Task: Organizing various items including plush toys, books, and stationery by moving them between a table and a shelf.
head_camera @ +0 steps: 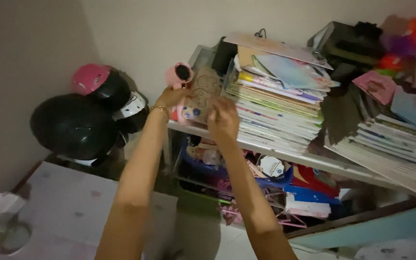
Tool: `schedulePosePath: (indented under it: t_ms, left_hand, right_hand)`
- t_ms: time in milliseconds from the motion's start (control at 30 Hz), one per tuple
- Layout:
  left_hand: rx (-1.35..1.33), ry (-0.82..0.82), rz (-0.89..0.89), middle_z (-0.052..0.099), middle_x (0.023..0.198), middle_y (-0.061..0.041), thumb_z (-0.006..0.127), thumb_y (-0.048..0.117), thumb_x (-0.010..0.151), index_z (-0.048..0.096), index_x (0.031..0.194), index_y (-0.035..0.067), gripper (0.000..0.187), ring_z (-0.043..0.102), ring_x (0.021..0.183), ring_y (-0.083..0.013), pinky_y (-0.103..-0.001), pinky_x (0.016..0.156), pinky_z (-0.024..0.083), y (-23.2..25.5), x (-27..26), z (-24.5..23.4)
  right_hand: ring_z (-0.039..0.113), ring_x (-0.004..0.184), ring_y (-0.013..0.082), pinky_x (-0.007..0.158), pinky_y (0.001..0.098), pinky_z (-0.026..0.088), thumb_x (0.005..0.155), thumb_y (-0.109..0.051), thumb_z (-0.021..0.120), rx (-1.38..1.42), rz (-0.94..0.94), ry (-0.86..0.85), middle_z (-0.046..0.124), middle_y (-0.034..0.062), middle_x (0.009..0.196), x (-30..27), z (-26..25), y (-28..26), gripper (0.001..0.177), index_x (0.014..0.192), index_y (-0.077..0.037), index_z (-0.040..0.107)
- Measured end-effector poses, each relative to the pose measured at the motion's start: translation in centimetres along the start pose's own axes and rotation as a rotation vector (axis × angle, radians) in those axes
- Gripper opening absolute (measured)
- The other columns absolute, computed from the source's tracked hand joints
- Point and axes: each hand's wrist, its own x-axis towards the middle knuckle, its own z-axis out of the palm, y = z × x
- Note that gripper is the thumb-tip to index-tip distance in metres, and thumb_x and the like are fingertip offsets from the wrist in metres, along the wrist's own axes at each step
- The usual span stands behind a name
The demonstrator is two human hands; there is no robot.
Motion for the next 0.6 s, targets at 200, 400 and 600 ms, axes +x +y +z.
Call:
schedulePosePath:
  t_ms: [200, 400, 600]
  left_hand:
    - [0.041, 0.007, -0.085, 0.068, 0.121, -0.028, 0.094, 0.02, 0.063, 0.051, 0.14, -0.012, 0.094, 0.068, 0.113, -0.0391, -0.052, 0.093, 0.057, -1.9, 3.8, -0.7]
    - [-0.002, -0.016, -0.088, 0.068, 0.118, -0.03, 0.089, 0.016, 0.065, 0.058, 0.132, -0.012, 0.08, 0.07, 0.108, -0.0394, -0.05, 0.084, 0.06, 2.3, -2.8, 1.7]
    - [0.002, -0.025, -0.059, 0.069, 0.115, -0.029, 0.09, 0.022, 0.066, 0.06, 0.129, -0.012, 0.077, 0.07, 0.108, -0.0398, -0.05, 0.086, 0.06, -0.1, 0.1, 2.7]
  right_hand:
    - [0.054, 0.058, 0.0217, 0.061, 0.033, 0.047, 0.09, -0.003, 0.058, -0.153, -0.038, 0.452, 0.06, 0.0014, 0.072, 0.9, -9.2, 3.1, 0.017, 0.084, -0.011, 0.07]
    - [0.058, 0.094, 0.0314, 0.091, 0.0394, 0.043, 0.098, -0.011, 0.067, -0.343, -0.004, 0.429, 0.058, 0.0071, 0.099, 1.0, -11.8, 7.3, 0.001, 0.097, -0.01, 0.067]
    - [0.058, 0.102, 0.0323, 0.096, 0.043, 0.042, 0.093, -0.009, 0.07, -0.384, 0.006, 0.451, 0.057, 0.0088, 0.104, -0.3, -11.5, 8.4, 0.005, 0.096, -0.01, 0.066]
